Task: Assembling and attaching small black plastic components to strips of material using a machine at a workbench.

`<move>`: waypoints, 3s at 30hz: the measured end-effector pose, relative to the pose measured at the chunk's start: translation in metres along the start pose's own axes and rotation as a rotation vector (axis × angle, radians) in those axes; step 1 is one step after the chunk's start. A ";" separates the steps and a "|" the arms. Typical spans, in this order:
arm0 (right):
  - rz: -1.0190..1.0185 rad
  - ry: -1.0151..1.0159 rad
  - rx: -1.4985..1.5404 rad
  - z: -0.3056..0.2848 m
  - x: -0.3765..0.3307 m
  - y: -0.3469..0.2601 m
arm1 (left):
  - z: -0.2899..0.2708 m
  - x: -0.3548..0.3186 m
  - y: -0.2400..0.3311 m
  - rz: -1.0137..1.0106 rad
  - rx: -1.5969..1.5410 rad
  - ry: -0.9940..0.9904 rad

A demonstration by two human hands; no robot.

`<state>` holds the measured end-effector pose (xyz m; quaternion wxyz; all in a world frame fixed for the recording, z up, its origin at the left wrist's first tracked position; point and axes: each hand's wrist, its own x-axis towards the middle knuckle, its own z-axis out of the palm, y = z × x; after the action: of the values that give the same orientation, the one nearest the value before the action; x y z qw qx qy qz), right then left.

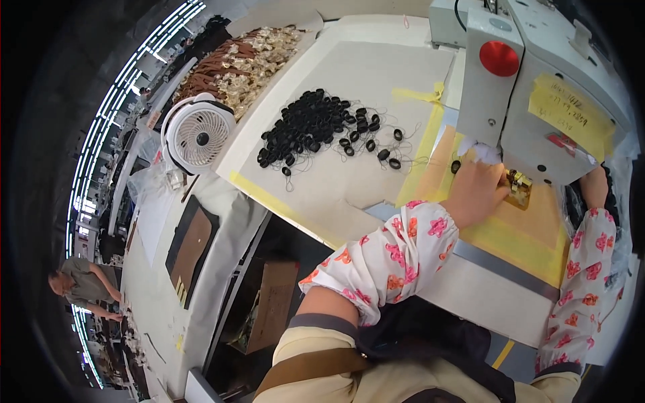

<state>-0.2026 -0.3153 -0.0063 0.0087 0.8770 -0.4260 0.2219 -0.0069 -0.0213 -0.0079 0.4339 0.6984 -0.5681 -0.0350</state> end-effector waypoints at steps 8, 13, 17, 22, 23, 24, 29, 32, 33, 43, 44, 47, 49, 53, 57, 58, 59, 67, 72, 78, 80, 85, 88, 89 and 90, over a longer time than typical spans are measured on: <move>-0.105 0.046 -0.084 0.022 0.007 0.013 | 0.003 0.003 -0.009 0.014 0.043 -0.051; -0.073 0.004 -0.009 0.014 -0.001 0.038 | 0.012 0.003 0.003 0.001 0.036 -0.106; -0.041 -0.032 -0.139 0.010 0.002 0.002 | 0.001 -0.002 -0.003 0.122 0.198 -0.021; -0.127 0.050 -0.051 0.013 -0.001 0.020 | -0.005 -0.001 0.001 -0.044 -0.111 -0.032; -0.126 0.023 -0.078 0.014 0.000 0.017 | -0.007 0.001 -0.003 -0.034 -0.110 -0.028; -0.124 -0.005 -0.104 0.014 0.002 0.015 | -0.009 0.003 -0.007 0.002 -0.085 -0.034; -0.258 -0.058 0.048 0.009 0.001 0.022 | -0.006 -0.001 -0.009 0.077 -0.060 -0.043; -0.350 -0.063 0.138 0.015 0.007 0.022 | -0.010 -0.005 -0.015 0.045 -0.130 -0.034; -0.327 -0.064 0.115 0.009 0.005 0.023 | -0.010 -0.002 -0.014 0.039 -0.122 -0.052; -0.228 0.222 0.528 -0.032 -0.033 -0.088 | -0.016 -0.006 -0.014 -0.146 -0.271 -0.101; -0.209 0.144 0.612 -0.037 -0.046 -0.106 | -0.017 -0.006 -0.019 -0.187 -0.313 -0.165; -0.396 -0.128 0.754 -0.038 -0.089 -0.145 | -0.024 -0.001 -0.010 -0.307 -0.453 -0.242; -0.360 -0.233 0.855 -0.042 -0.106 -0.153 | -0.015 0.005 0.001 -0.277 -0.492 -0.313; -0.372 -0.250 0.890 -0.043 -0.114 -0.166 | -0.020 0.007 0.010 -0.202 -0.418 -0.405; -0.538 -0.061 0.757 -0.033 -0.119 -0.173 | -0.018 0.002 0.004 -0.201 -0.425 -0.434; -0.577 0.006 0.727 -0.032 -0.120 -0.174 | -0.020 0.001 0.003 -0.186 -0.415 -0.435; -0.575 0.003 0.727 -0.032 -0.122 -0.174 | -0.021 0.001 0.003 -0.169 -0.404 -0.436; -0.183 -0.246 1.091 -0.038 -0.124 -0.173 | -0.019 -0.002 0.008 -0.144 -0.403 -0.359; -0.299 -0.110 1.020 -0.031 -0.124 -0.172 | -0.019 -0.001 0.008 -0.194 -0.458 -0.304; -0.673 0.035 0.577 -0.034 -0.128 -0.174 | -0.017 -0.001 0.010 -0.183 -0.309 -0.440; -0.714 0.018 0.527 -0.036 -0.129 -0.174 | -0.016 -0.003 0.011 -0.140 -0.337 -0.427; -0.647 0.010 0.554 -0.027 -0.129 -0.174 | -0.015 0.002 0.013 -0.177 -0.324 -0.422; -0.487 -0.057 0.766 -0.028 -0.120 -0.169 | -0.014 0.005 0.012 -0.200 -0.267 -0.396; -0.486 -0.061 0.763 -0.028 -0.119 -0.168 | -0.012 0.004 0.012 -0.218 -0.277 -0.341; -0.372 -0.113 0.866 -0.027 -0.118 -0.167 | -0.011 0.004 0.010 -0.220 -0.281 -0.342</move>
<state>-0.1510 -0.1158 -0.0002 -0.3412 0.8722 -0.1299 0.3256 -0.0076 -0.0182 0.0070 0.4180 0.6729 -0.5432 -0.2784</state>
